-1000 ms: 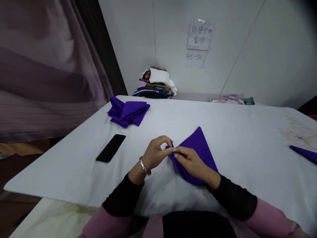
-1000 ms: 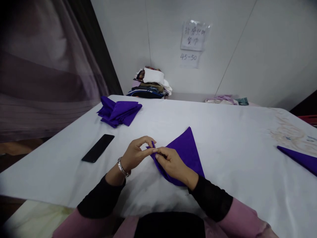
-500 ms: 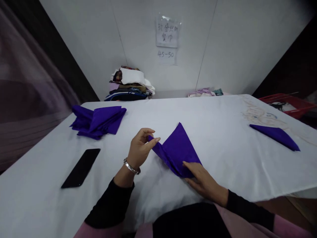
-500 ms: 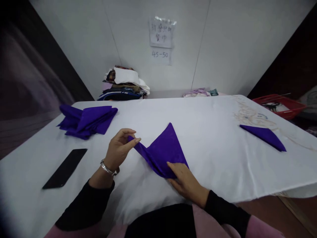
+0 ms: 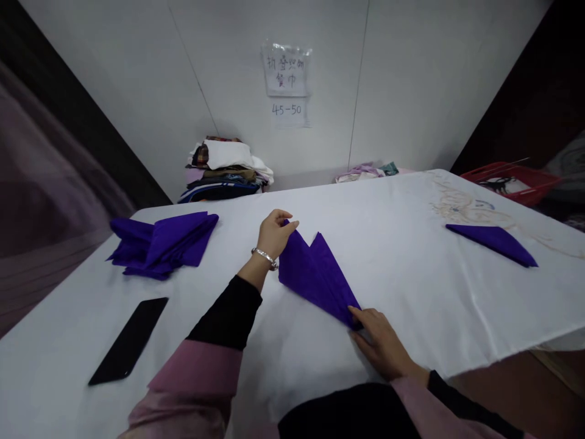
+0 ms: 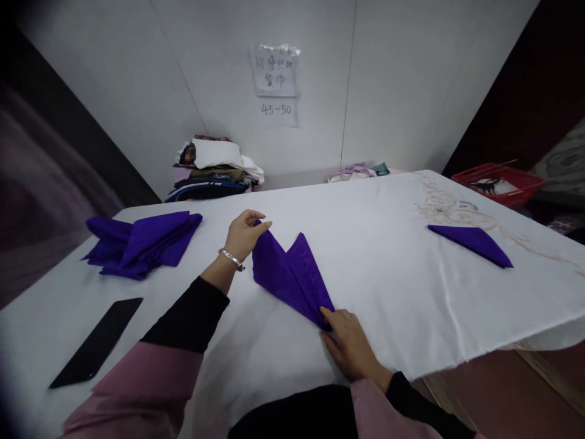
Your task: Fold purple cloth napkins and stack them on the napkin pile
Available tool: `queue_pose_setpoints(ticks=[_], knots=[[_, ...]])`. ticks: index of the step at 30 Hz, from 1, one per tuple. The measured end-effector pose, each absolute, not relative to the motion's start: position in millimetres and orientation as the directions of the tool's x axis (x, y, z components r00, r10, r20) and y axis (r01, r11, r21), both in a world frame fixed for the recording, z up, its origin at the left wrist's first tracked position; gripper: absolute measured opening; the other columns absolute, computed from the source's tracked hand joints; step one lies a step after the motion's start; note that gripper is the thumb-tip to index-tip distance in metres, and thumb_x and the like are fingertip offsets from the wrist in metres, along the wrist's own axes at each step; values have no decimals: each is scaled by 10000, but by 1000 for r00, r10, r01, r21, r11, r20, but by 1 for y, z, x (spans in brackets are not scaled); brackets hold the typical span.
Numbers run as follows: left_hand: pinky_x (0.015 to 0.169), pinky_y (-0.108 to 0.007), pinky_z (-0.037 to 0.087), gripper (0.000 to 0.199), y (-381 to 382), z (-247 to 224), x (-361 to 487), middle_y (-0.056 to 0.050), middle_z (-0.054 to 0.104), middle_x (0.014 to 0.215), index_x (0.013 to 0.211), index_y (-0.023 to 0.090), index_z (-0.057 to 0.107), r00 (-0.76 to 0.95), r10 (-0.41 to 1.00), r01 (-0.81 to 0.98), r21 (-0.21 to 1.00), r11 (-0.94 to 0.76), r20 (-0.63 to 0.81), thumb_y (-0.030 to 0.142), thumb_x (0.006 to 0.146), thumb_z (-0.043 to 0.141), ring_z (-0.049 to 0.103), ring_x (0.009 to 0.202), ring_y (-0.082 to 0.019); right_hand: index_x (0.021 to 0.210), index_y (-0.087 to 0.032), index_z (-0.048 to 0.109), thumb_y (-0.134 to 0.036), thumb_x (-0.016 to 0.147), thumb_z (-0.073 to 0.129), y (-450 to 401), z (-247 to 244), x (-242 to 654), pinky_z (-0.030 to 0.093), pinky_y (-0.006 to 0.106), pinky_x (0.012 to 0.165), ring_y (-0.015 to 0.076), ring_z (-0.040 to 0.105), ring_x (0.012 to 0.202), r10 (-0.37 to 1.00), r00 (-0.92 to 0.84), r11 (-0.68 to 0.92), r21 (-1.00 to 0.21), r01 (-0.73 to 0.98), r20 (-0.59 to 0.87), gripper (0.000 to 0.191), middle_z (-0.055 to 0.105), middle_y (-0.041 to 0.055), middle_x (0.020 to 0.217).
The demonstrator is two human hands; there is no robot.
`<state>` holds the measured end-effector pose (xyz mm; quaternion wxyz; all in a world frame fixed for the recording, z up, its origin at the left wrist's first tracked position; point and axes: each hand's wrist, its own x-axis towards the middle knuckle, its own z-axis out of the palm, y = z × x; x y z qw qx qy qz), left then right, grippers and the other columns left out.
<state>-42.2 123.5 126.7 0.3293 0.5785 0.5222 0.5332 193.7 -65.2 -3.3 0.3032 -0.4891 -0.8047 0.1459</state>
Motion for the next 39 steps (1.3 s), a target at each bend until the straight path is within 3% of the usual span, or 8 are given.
queue_pose_setpoints(ticks=[6, 17, 31, 39], knots=[[537, -219, 376, 150, 180, 95, -12, 67, 490, 567, 739, 190, 572, -71, 983, 485, 867, -117, 172, 220, 637, 676, 475, 545, -91, 1318, -218, 376, -170, 828, 505, -65, -4, 194, 476, 380, 759, 212, 553, 854, 903, -250, 419, -580, 698, 350, 509, 607, 60, 937], [581, -246, 408, 178, 226, 23, 21, 7, 609, 683, 702, 189, 615, -26, 999, 619, 784, 44, -36, 245, 588, 740, 548, 622, -129, 1319, -222, 366, -139, 841, 439, -62, -7, 198, 491, 345, 715, 194, 552, 791, 918, -198, 382, -634, 672, 344, 491, 592, 50, 878], [622, -242, 431, 225, 230, -2, 17, -4, 656, 801, 841, 199, 629, 79, 997, 645, 762, -51, 0, 347, 680, 682, 587, 718, -134, 1357, -239, 288, -117, 858, 390, -60, -16, 198, 511, 382, 694, 212, 557, 775, 909, -241, 407, -600, 689, 341, 524, 603, 75, 905], [649, -267, 411, 221, 226, 6, 20, -4, 645, 827, 886, 229, 633, 151, 988, 756, 646, -105, -15, 344, 701, 666, 573, 759, -160, 1358, -242, 304, -138, 869, 385, -63, -27, 196, 515, 419, 739, 230, 575, 814, 909, -189, 385, -579, 718, 371, 506, 622, 92, 953]])
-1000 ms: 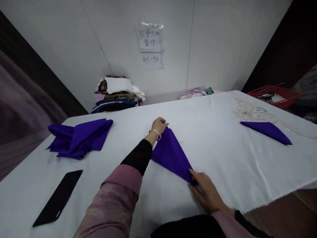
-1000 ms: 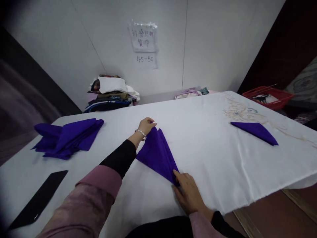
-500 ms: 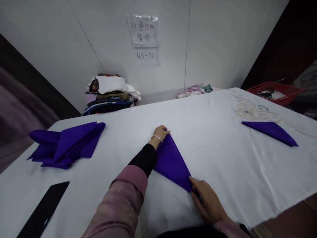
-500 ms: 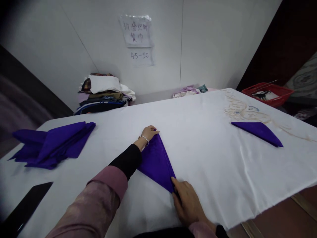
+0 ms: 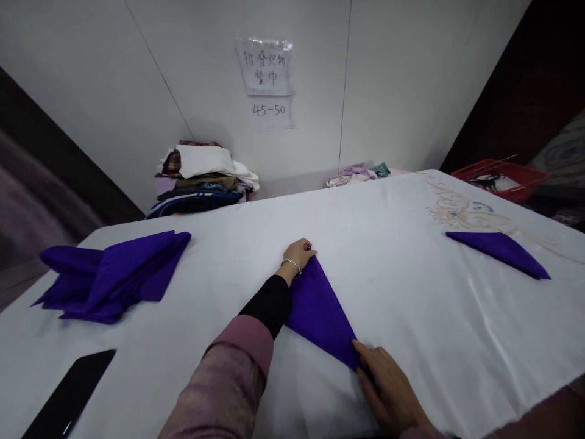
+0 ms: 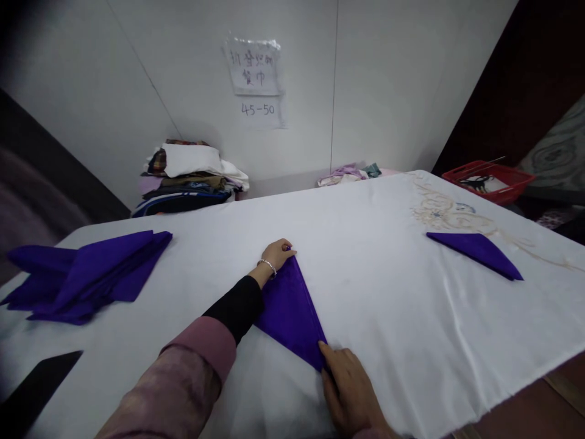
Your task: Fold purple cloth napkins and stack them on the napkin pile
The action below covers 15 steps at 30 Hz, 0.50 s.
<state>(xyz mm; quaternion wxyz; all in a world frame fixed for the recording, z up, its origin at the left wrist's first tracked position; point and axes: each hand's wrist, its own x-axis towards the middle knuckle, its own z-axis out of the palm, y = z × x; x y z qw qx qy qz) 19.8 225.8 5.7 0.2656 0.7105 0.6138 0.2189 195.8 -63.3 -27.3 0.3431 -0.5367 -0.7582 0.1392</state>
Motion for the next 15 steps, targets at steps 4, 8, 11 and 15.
queue_pose_setpoints(ticks=[4, 8, 11, 15], knots=[[699, -279, 407, 204, 226, 11, 20, -29, 615, 914, 867, 221, 640, 236, 972, 797, 573, -189, -7, 343, 705, 665, 561, 824, -178, 1357, -247, 321, -147, 881, 374, -64, -29, 196, 523, 427, 780, 243, 582, 899, 912, -156, 366, -582, 727, 379, 489, 607, 108, 1016], [693, -277, 410, 164, 226, 15, 20, -37, 570, 950, 778, 208, 638, 296, 955, 820, 517, -246, -14, 366, 733, 639, 558, 818, -177, 1348, -256, 344, -168, 882, 389, -64, -26, 196, 529, 405, 817, 244, 548, 1013, 921, -108, 327, -594, 735, 374, 476, 544, 121, 1125], [687, -274, 414, 168, 227, 16, 21, -35, 555, 960, 748, 206, 623, 319, 947, 828, 493, -266, -25, 374, 749, 624, 561, 801, -171, 1346, -261, 352, -190, 874, 423, -63, -24, 197, 514, 438, 852, 260, 532, 1045, 918, -84, 309, -564, 766, 388, 483, 528, 123, 1153], [713, -271, 411, 121, 228, 16, 20, -29, 566, 963, 737, 209, 601, 324, 946, 832, 484, -271, -28, 326, 761, 614, 563, 805, -165, 1354, -257, 342, -184, 866, 431, -61, -22, 201, 528, 428, 825, 253, 558, 997, 921, -123, 316, -528, 788, 368, 502, 559, 116, 1105]])
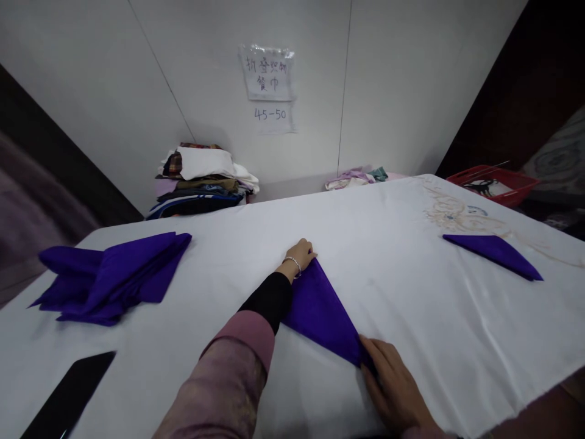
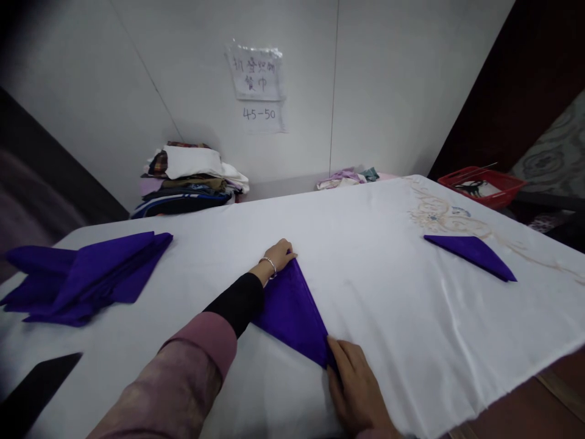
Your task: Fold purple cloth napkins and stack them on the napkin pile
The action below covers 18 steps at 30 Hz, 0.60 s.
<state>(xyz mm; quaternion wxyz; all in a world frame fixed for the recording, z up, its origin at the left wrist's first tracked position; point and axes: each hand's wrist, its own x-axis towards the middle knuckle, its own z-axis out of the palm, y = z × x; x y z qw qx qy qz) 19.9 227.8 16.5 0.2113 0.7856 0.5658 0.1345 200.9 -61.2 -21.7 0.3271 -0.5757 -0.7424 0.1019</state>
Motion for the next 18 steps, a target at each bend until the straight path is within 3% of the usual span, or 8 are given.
queue_pose_setpoints(ticks=[11, 18], knots=[[651, -275, 391, 147, 222, 18, -16, -14, 604, 723, 695, 205, 547, 159, 987, 790, 601, -121, -10, 328, 764, 587, 534, 704, -167, 1377, -229, 332, -195, 853, 430, -53, -2, 201, 533, 371, 712, 217, 597, 849, 937, -117, 277, -493, 825, 329, 534, 606, 88, 971], [558, -234, 399, 205, 203, 50, -47, 51, 510, 553, 605, 198, 532, 112, 993, 592, 800, -100, 41, 344, 644, 672, 483, 572, -114, 1297, -225, 455, -230, 824, 446, -43, 8, 211, 516, 342, 672, 212, 625, 806, 980, -146, 196, -579, 791, 132, 472, 656, 60, 940]])
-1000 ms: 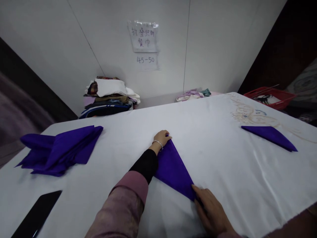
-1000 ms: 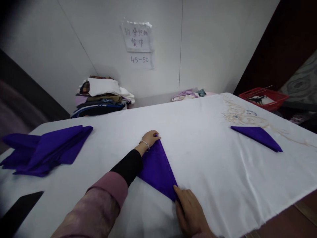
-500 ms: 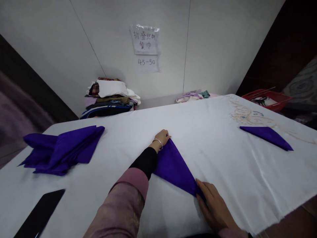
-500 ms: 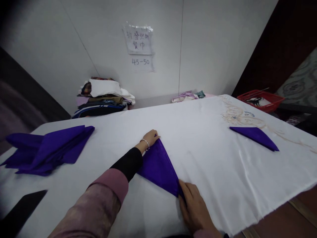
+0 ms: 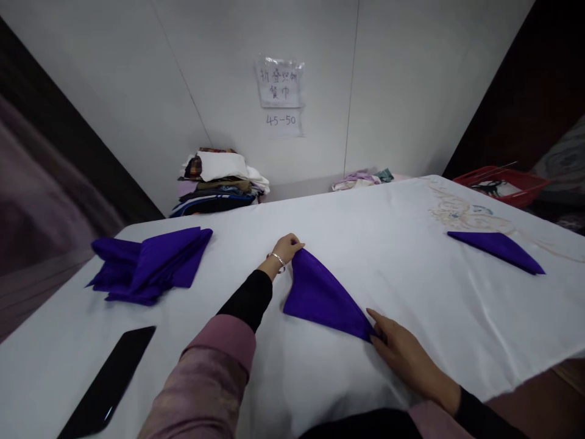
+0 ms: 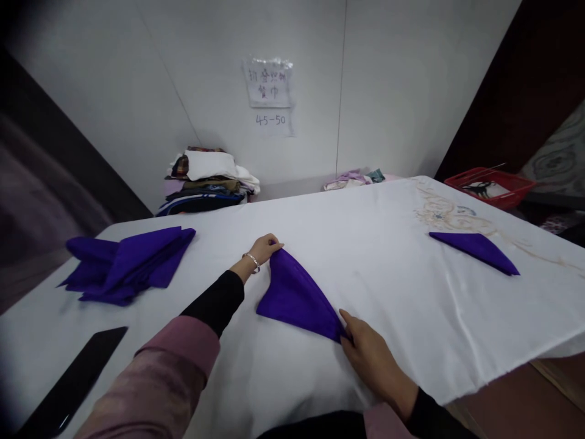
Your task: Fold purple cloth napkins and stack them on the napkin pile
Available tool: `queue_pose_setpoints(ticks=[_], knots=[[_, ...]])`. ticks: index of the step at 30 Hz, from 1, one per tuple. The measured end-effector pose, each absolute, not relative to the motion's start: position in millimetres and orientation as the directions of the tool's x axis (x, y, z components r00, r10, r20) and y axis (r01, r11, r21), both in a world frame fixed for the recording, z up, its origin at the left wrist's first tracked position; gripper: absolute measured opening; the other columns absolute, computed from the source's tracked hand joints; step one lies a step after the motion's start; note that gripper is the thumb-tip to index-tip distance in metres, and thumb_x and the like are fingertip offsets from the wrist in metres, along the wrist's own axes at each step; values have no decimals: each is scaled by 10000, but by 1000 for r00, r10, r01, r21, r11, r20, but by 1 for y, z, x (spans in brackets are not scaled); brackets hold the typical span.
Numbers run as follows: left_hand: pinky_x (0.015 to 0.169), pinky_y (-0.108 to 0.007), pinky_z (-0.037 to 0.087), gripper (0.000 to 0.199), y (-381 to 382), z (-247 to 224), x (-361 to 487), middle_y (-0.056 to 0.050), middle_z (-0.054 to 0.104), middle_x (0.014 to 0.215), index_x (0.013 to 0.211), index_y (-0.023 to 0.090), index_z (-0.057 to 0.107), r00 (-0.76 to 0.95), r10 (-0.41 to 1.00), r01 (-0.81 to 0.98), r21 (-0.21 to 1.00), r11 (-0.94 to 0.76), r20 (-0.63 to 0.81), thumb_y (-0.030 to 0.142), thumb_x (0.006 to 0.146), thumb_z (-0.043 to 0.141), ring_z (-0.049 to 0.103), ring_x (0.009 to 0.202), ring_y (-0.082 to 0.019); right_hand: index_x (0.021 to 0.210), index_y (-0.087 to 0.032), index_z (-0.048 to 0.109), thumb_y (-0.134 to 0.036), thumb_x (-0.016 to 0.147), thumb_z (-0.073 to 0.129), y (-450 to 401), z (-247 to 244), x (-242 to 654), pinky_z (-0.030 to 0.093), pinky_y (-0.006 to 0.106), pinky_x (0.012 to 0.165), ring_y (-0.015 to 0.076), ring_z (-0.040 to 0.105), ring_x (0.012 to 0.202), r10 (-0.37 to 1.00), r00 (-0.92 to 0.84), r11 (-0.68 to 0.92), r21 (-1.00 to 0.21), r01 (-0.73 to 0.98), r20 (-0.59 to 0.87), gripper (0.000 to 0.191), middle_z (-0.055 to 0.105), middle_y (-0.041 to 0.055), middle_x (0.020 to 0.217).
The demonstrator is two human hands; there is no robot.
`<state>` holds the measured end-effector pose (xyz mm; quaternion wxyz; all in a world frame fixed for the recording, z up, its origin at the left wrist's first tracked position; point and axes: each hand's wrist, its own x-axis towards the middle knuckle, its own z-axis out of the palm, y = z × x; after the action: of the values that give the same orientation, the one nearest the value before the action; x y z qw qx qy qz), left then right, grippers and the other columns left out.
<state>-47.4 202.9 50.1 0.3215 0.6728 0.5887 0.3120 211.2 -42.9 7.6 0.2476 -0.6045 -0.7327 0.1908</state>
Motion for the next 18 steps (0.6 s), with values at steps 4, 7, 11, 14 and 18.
queue_pose_setpoints(ticks=[4, 7, 11, 14, 18], knots=[[476, -222, 391, 243, 179, 86, -63, 47, 511, 532, 646, 184, 574, 128, 991, 473, 877, -84, 26, 399, 604, 679, 464, 503, -100, 1057, -218, 613, -214, 810, 450, -29, 38, 231, 489, 323, 640, 202, 618, 738, 971, -236, 209, -617, 759, 38, 296, 664, 46, 854], [458, -221, 395, 272, 143, 116, -78, 35, 533, 563, 729, 180, 612, 160, 987, 402, 912, -78, 13, 424, 620, 663, 473, 491, -98, 912, -211, 637, -224, 808, 456, -24, 75, 256, 477, 301, 624, 184, 603, 707, 957, -288, 191, -687, 701, -27, 209, 658, 38, 810], [431, -210, 369, 237, 77, 136, -99, 29, 535, 581, 728, 204, 633, 265, 959, 314, 950, 7, -95, 419, 639, 674, 454, 480, -92, 845, -224, 636, -258, 807, 481, -24, 121, 284, 461, 259, 583, 152, 582, 659, 921, -362, 126, -773, 621, -141, 164, 644, 7, 744], [439, -212, 367, 223, 39, 119, -112, 38, 519, 567, 708, 214, 625, 281, 941, 320, 943, 96, -191, 430, 660, 653, 443, 484, -94, 872, -214, 645, -253, 787, 502, -12, 128, 289, 458, 255, 603, 148, 585, 681, 889, -416, 106, -801, 590, -188, 172, 654, 8, 767], [433, -218, 333, 254, 23, 62, -120, 56, 490, 514, 649, 207, 576, 114, 967, 402, 901, 164, -227, 460, 668, 598, 405, 439, -92, 872, -173, 668, -198, 725, 518, 30, 85, 277, 452, 264, 632, 144, 582, 675, 850, -475, 102, -814, 572, -227, 212, 664, 14, 774]])
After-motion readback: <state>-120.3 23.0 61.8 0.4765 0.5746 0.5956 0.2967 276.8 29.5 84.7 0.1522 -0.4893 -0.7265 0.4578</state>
